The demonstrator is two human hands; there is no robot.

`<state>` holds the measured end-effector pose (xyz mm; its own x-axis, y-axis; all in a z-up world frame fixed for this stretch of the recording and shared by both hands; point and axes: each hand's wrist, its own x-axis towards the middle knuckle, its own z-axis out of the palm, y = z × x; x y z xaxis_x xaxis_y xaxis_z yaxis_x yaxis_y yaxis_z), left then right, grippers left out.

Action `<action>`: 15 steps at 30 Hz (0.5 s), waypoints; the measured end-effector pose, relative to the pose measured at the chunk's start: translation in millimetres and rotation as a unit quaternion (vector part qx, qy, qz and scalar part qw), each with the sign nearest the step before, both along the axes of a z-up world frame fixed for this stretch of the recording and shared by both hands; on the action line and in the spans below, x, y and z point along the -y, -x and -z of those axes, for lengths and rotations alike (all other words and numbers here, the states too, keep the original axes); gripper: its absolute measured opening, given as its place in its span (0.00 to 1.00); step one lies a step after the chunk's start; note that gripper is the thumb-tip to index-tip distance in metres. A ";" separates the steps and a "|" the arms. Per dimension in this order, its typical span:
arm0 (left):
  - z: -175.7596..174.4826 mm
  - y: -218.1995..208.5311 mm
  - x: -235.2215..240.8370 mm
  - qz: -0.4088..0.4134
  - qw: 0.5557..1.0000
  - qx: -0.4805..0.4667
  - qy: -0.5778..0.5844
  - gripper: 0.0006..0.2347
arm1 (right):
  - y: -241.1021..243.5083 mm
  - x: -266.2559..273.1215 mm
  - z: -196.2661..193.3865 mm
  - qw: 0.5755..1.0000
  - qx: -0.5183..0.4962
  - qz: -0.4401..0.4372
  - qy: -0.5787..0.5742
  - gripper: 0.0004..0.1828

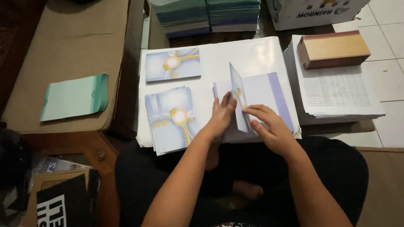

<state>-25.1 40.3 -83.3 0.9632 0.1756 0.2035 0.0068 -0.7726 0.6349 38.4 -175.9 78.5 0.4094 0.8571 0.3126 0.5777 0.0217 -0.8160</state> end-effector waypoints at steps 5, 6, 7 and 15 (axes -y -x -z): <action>4.1 0.5 -10.4 0.019 1.000 -0.012 0.002 0.28 | -1.1 5.7 6.4 0.996 0.036 0.045 -0.072 0.23; 2.7 -0.5 -11.0 0.022 1.000 -0.006 0.002 0.28 | -2.1 7.2 8.7 0.988 0.065 0.080 -0.117 0.25; 11.6 -4.0 -9.3 0.022 1.000 -0.007 0.002 0.28 | 4.8 8.5 0.7 0.988 0.064 0.080 -0.117 0.25; -7.2 -14.1 10.3 -0.185 0.785 0.010 0.591 0.42 | 13.8 -14.7 21.8 0.977 0.191 0.088 -0.042 0.24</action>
